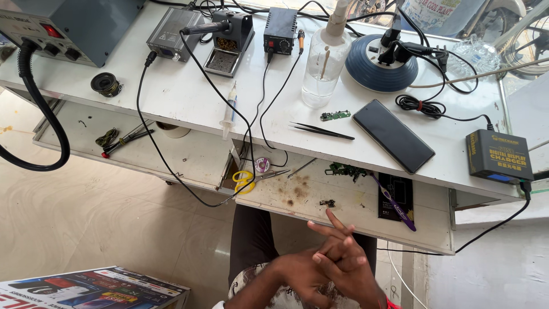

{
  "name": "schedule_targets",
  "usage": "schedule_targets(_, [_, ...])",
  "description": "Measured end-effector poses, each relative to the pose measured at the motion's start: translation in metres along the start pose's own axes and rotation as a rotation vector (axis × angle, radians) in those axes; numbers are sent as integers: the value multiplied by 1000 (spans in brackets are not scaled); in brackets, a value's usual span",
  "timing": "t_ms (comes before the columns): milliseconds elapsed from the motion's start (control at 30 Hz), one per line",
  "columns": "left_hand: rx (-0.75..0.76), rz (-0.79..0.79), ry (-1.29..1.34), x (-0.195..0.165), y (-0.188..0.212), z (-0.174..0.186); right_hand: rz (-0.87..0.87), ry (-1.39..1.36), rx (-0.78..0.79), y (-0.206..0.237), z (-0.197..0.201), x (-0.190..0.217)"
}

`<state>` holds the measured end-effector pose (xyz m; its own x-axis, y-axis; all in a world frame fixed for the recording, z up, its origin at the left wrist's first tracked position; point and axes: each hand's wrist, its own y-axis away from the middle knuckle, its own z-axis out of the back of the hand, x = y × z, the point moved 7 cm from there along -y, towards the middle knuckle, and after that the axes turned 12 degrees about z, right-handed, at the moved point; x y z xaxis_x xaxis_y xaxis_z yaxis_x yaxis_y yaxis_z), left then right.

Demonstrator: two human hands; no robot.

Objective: The person sits on the floor and solders a small circuit board resting on their lap, manipulating tiny components with their fingers. They pick up a soldering iron, apply solder to the board, and set the iron back on the workbench.

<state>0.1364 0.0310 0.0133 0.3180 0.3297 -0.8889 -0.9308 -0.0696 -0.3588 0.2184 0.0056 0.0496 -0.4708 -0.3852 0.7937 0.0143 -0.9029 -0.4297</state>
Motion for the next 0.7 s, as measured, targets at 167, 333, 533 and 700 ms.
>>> schedule_targets(167, [282,-198,620,-3,2,-9,142,125,-265,7,-4,32])
schedule_targets(333, [-11,2,830,-14,6,12,24,-105,-187,-6,-3,10])
schedule_targets(533, [-65,317,764,-28,4,10,15,-31,255,20,-36,-25])
schedule_targets(700, [80,-19,718,-49,-4,-1,-193,-203,95,36,-44,-62])
